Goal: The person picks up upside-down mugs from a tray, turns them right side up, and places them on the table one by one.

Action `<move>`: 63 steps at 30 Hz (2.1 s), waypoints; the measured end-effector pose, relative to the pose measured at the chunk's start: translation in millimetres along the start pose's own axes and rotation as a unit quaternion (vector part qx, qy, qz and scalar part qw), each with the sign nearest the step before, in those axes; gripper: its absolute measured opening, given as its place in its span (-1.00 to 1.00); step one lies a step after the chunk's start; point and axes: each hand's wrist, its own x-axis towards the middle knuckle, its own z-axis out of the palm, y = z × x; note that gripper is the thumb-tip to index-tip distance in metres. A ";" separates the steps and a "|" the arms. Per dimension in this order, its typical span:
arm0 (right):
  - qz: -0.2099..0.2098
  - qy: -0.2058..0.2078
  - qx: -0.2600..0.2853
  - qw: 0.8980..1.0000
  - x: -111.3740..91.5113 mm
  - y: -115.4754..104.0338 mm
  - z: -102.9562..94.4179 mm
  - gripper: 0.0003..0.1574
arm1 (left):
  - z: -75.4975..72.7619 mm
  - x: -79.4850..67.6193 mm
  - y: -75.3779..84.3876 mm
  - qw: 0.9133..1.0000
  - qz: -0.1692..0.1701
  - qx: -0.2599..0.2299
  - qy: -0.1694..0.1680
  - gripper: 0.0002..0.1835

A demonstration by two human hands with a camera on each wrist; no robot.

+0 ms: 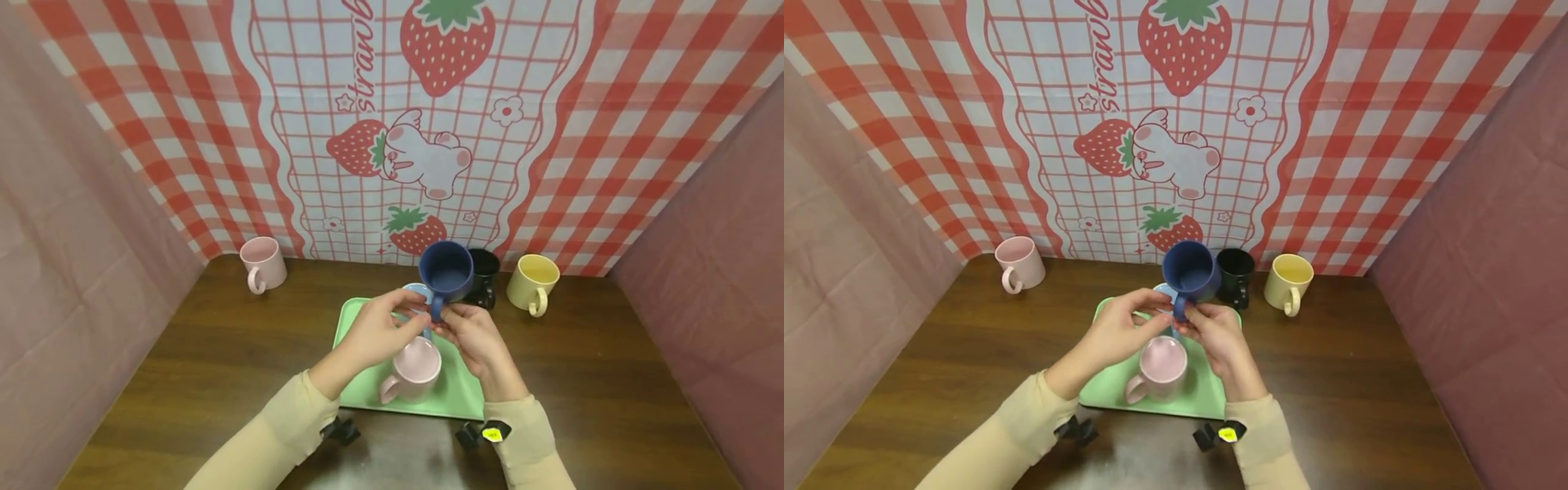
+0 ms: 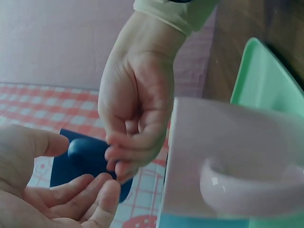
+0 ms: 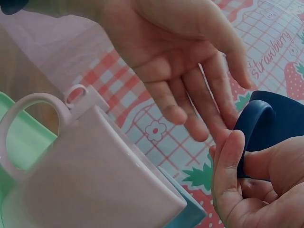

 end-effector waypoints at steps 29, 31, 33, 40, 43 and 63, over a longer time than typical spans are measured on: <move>-0.014 0.013 -0.004 1.000 -3.2 -1.5 2.8 -0.67 | 31.5 5.2 11.4 0.987 -0.036 -0.154 0.030 -0.76; -0.014 0.014 -0.007 1.000 -3.2 -1.5 2.8 -0.68 | 32.3 5.0 11.5 0.985 -0.043 -0.162 0.035 -0.76; -0.015 0.013 -0.013 1.000 -3.3 -1.5 2.9 -0.71 | 33.1 4.7 11.6 0.983 -0.051 -0.171 0.039 -0.76; -0.016 0.004 -0.032 0.999 -3.5 -0.7 2.7 -0.74 | 37.9 0.3 11.8 0.970 -0.068 -0.224 0.058 -0.75; -0.020 -0.001 -0.033 0.999 -2.9 -0.3 3.5 -0.75 | 40.8 -2.2 12.3 0.961 -0.080 -0.255 0.071 -0.76; -0.054 -0.077 -0.132 0.987 -3.5 -2.1 0.4 -0.59 | 24.9 -4.6 7.3 0.953 -0.089 -0.268 0.112 -0.77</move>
